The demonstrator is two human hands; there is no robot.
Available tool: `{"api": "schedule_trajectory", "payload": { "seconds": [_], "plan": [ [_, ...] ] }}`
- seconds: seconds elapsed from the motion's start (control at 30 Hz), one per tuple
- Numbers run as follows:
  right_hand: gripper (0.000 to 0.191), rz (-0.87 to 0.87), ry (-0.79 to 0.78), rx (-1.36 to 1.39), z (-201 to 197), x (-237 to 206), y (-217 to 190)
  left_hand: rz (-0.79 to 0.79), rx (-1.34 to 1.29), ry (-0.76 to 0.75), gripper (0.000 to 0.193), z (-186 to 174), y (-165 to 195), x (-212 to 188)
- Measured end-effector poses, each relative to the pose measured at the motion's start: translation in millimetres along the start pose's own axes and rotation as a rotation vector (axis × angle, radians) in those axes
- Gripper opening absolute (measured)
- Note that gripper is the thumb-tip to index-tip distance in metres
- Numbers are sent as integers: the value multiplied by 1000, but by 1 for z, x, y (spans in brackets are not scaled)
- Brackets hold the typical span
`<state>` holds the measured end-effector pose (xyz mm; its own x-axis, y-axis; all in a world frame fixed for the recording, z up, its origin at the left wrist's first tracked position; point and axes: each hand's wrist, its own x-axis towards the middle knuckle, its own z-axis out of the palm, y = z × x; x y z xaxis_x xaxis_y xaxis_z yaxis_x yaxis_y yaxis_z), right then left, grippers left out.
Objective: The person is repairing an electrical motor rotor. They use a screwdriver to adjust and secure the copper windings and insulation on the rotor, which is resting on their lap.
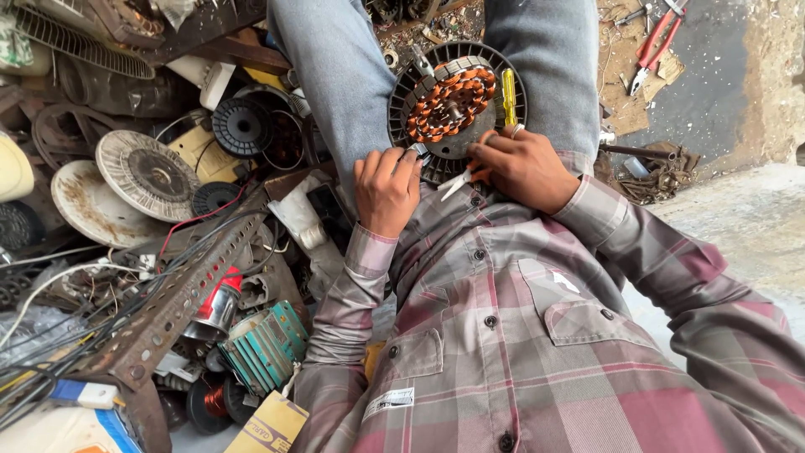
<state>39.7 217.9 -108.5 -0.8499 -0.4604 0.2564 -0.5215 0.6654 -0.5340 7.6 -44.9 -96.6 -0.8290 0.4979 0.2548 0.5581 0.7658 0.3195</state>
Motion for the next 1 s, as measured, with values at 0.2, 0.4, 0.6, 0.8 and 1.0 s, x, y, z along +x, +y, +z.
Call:
{"api": "schedule_trajectory", "payload": {
  "seconds": [0.2,0.4,0.6,0.8,1.0],
  "plan": [
    [32,94,133,180,0,25,-32,40,-36,55,16,-32,-25,3],
    [28,739,-227,1085,-17,0,-32,72,-267,32,13,-32,-25,-3],
    [29,1049,-591,1644,-6,-8,-13,45,-399,-100,17,-18,-11,27],
    [27,1193,-607,1589,-8,16,-18,20,-442,-169,20,-9,-14,42],
    [40,1106,-672,1301,-10,34,-23,-7,-471,-175,19,4,-22,42]
  ]
}}
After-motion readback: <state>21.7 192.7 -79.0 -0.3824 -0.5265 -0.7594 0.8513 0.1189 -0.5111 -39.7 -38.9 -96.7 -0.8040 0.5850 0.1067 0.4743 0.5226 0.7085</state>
